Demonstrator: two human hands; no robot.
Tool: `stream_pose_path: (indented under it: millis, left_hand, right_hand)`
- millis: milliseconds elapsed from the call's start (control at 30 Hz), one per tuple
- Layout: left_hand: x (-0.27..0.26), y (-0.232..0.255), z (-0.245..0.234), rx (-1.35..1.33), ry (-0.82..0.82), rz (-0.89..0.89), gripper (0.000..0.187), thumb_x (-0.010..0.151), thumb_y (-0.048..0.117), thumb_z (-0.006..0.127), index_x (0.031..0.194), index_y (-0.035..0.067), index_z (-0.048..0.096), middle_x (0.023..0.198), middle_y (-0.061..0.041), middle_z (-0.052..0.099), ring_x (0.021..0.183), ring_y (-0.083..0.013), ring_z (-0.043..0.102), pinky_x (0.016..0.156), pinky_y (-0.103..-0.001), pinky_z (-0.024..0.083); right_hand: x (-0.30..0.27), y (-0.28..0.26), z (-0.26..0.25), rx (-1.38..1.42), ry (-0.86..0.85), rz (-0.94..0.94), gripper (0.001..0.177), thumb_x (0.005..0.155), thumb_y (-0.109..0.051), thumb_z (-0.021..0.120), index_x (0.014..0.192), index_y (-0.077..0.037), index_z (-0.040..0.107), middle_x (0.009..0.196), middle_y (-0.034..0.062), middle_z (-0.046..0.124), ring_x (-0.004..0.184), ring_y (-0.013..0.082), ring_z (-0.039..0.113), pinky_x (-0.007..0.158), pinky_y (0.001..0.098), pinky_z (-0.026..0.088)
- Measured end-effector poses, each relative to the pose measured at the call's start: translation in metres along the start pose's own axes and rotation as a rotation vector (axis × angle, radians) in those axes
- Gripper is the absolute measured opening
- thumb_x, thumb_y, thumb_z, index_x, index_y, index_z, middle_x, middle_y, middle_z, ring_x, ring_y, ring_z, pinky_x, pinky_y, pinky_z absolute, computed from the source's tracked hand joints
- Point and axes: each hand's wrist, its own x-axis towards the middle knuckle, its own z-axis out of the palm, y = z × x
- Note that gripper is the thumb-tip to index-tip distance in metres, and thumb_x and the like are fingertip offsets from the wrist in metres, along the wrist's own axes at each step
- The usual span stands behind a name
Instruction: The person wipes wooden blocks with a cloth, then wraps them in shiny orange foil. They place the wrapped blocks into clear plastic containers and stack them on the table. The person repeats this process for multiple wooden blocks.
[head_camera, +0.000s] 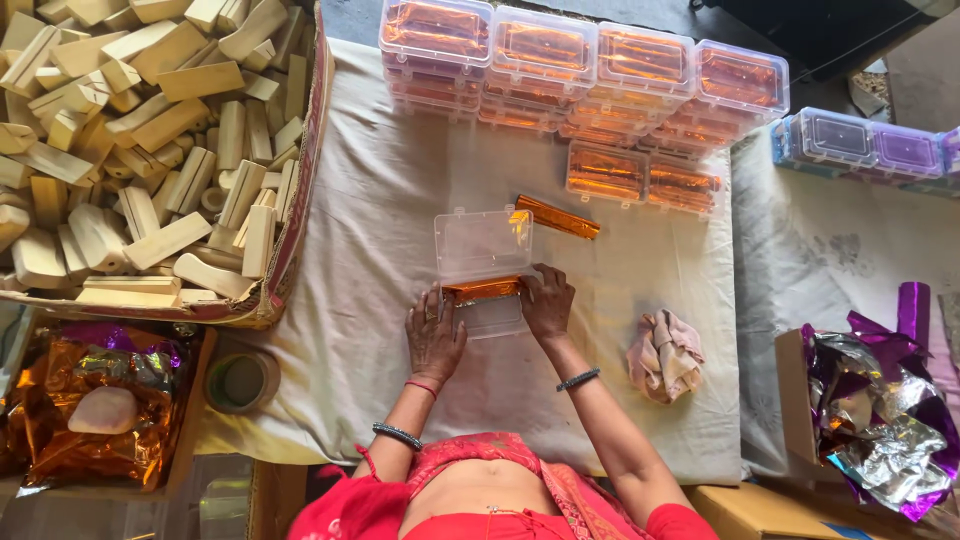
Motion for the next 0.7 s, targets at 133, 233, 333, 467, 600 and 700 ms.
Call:
stream_pose_path:
  millis: [133,233,333,467,600,700]
  left_hand:
    - [-0.003,0.001,0.005,-0.008,0.065,0.020,0.072,0.092,0.041,0.059,0.155,0.010,0.043,0.165,-0.008,0.028,0.150,-0.0290,0.026,0.121,-0.054,0.022]
    - [-0.003,0.004,0.000,-0.011,0.055,0.045,0.071,0.094,0.037,0.058,0.158,0.012,0.041,0.166,-0.007,0.026,0.151,-0.0291,0.026,0.123,-0.053,0.021]
    - [-0.001,0.001,0.003,0.021,0.045,0.090,0.066,0.095,0.036,0.056,0.156,0.016,0.038,0.167,-0.007,0.024,0.151,-0.0298,0.025,0.121,-0.053,0.022]
    - [-0.007,-0.005,-0.006,-0.109,0.085,0.108,0.071,0.098,0.044,0.055,0.159,0.015,0.035,0.167,-0.007,0.026,0.151,-0.0284,0.028,0.121,-0.048,0.025]
    - [-0.017,-0.013,-0.004,-0.236,0.109,0.114,0.081,0.097,0.053,0.056,0.160,0.010,0.031,0.166,-0.011,0.028,0.148,-0.0317,0.032,0.120,-0.046,0.026]
    - [-0.022,-0.020,0.008,-0.170,0.043,0.103,0.084,0.094,0.055,0.056,0.159,0.008,0.030,0.162,-0.011,0.035,0.142,-0.0303,0.039,0.121,-0.047,0.027]
  right_hand:
    - [-0.008,-0.007,-0.015,0.056,0.019,0.017,0.033,0.079,-0.015,0.077,0.111,-0.019,0.077,0.131,0.0042,0.063,0.124,0.0283,0.054,0.090,0.0467,0.044]
    - [-0.013,-0.009,-0.019,0.079,0.039,0.005,0.036,0.079,-0.012,0.075,0.115,-0.019,0.076,0.133,0.0067,0.062,0.125,0.0305,0.054,0.092,0.0468,0.045]
    - [-0.007,-0.004,-0.019,0.126,0.014,-0.016,0.036,0.079,-0.013,0.075,0.115,-0.019,0.075,0.133,0.0091,0.062,0.124,0.0328,0.053,0.094,0.0466,0.047]
    - [0.018,0.018,-0.022,0.231,0.057,-0.018,0.036,0.081,-0.014,0.076,0.117,-0.015,0.073,0.128,0.0091,0.063,0.121,0.0327,0.056,0.098,0.0466,0.049]
    - [0.064,0.052,-0.019,0.096,0.076,0.033,0.039,0.084,-0.013,0.076,0.122,-0.014,0.070,0.126,0.0055,0.066,0.121,0.0315,0.057,0.096,0.0473,0.050]
    - [0.094,0.077,-0.004,-0.005,-0.009,0.059,0.043,0.083,-0.016,0.076,0.125,-0.015,0.068,0.128,0.0032,0.067,0.124,0.0302,0.056,0.093,0.0469,0.049]
